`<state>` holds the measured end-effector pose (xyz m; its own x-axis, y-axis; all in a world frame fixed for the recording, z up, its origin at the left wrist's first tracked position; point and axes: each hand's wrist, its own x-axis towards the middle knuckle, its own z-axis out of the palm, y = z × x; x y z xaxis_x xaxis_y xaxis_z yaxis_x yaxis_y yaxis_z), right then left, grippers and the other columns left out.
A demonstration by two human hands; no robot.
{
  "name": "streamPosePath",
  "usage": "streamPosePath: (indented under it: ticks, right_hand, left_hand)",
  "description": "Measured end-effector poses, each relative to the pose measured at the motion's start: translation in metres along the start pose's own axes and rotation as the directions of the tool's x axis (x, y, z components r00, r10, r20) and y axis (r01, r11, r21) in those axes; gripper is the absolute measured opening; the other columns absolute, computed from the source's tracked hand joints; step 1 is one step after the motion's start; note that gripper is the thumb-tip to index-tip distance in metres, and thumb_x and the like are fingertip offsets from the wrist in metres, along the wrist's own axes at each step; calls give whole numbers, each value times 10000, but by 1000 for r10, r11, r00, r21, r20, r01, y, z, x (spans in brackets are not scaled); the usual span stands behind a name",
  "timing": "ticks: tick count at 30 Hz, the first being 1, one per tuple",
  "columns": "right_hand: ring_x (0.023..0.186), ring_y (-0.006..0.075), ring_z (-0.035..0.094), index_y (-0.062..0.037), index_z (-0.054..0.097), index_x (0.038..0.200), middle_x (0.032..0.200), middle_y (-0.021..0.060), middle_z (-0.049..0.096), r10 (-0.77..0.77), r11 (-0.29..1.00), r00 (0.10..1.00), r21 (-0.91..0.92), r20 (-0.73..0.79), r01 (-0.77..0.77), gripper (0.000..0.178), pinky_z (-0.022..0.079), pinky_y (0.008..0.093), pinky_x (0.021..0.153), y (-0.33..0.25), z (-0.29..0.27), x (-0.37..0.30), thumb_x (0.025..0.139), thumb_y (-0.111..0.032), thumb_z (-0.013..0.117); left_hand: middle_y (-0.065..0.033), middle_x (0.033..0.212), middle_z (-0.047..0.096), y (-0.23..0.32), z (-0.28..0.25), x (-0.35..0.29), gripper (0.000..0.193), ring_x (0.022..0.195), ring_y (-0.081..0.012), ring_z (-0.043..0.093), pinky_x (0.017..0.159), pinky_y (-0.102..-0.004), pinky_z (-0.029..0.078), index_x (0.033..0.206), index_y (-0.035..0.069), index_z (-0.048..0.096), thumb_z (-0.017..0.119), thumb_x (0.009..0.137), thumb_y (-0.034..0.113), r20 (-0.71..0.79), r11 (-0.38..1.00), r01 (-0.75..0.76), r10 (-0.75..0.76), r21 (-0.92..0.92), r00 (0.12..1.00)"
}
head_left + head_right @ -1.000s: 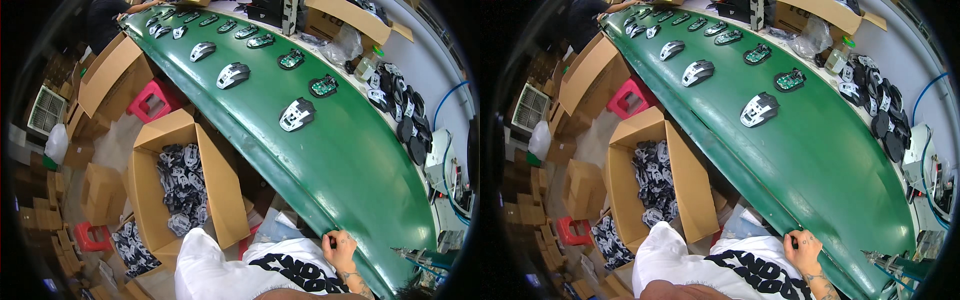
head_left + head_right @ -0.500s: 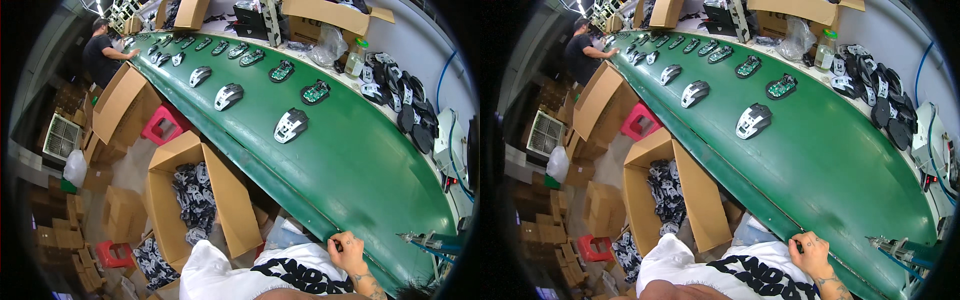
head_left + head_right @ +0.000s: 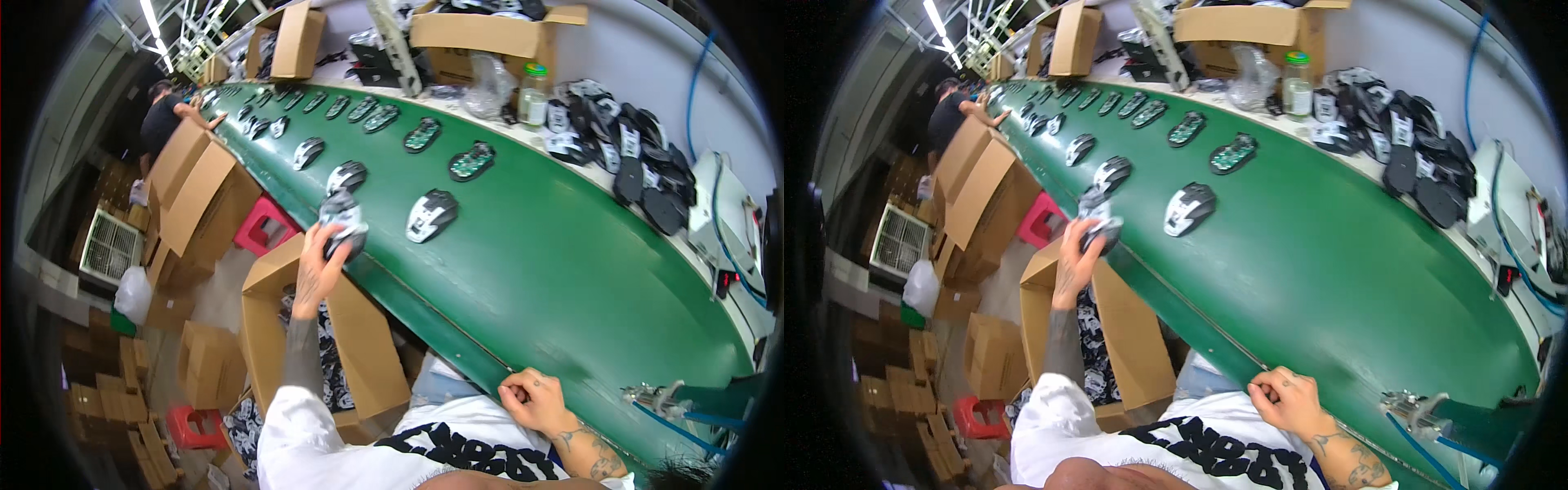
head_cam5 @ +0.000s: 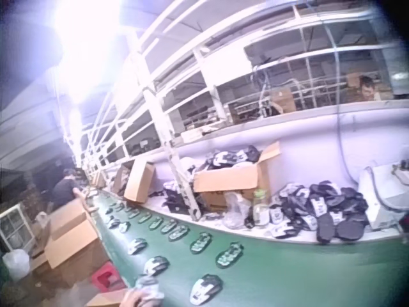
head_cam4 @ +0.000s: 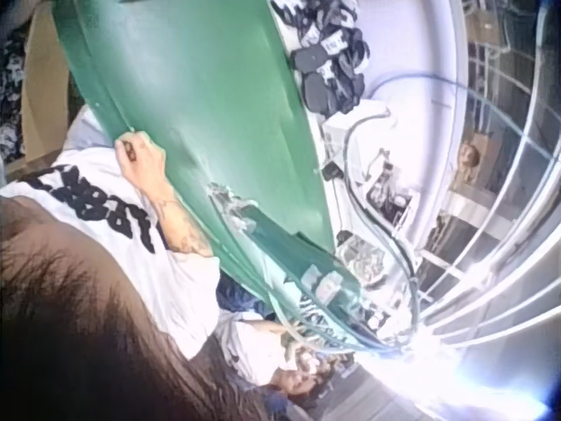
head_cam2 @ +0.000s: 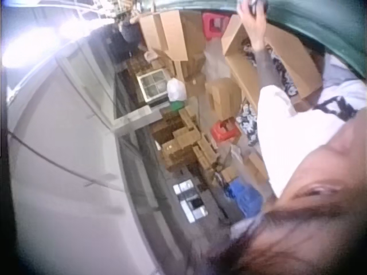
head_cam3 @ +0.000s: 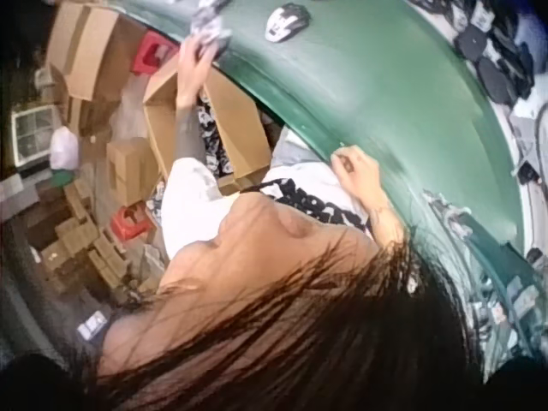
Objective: The person assembles computer mice by fastening screws into the mouse bases using a pneumatic screwdriver, retrieving mouse components from a box, and placing the assembled mouse parts onto a conveyor belt.
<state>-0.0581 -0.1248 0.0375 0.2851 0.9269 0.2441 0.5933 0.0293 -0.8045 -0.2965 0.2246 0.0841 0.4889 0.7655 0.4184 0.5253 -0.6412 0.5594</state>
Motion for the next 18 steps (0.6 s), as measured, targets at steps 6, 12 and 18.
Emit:
streamPosePath:
  ticks: [6,12,18]
  right_hand:
    - [462,120,552,-121,638,791,643,-10,581,-35,995,999,96,-17,37,65,454,259,447,-2,-12,-5,787,-142,700]
    - [507,168,585,-123,633,808,652,2,591,-3,996,1000,85,0,3,63,474,304,470,7,-11,-8,798,-168,676]
    - [511,170,590,-124,636,812,654,1,595,35,996,999,77,36,-37,67,476,312,474,5,-15,-5,798,-177,674]
  left_hand:
    - [-266,1226,497,-31,82,84,566,1121,-424,509,887,-457,462,1275,141,505,710,796,361,-74,888,-37,80,459,994]
    - [-254,1249,489,-18,107,71,702,1166,-392,485,980,-425,405,1287,-38,447,763,738,265,-109,984,-58,77,167,991]
    - [-141,1263,541,-34,74,83,537,1172,-344,505,984,-371,408,1117,117,651,595,604,-31,256,993,-116,115,-11,960]
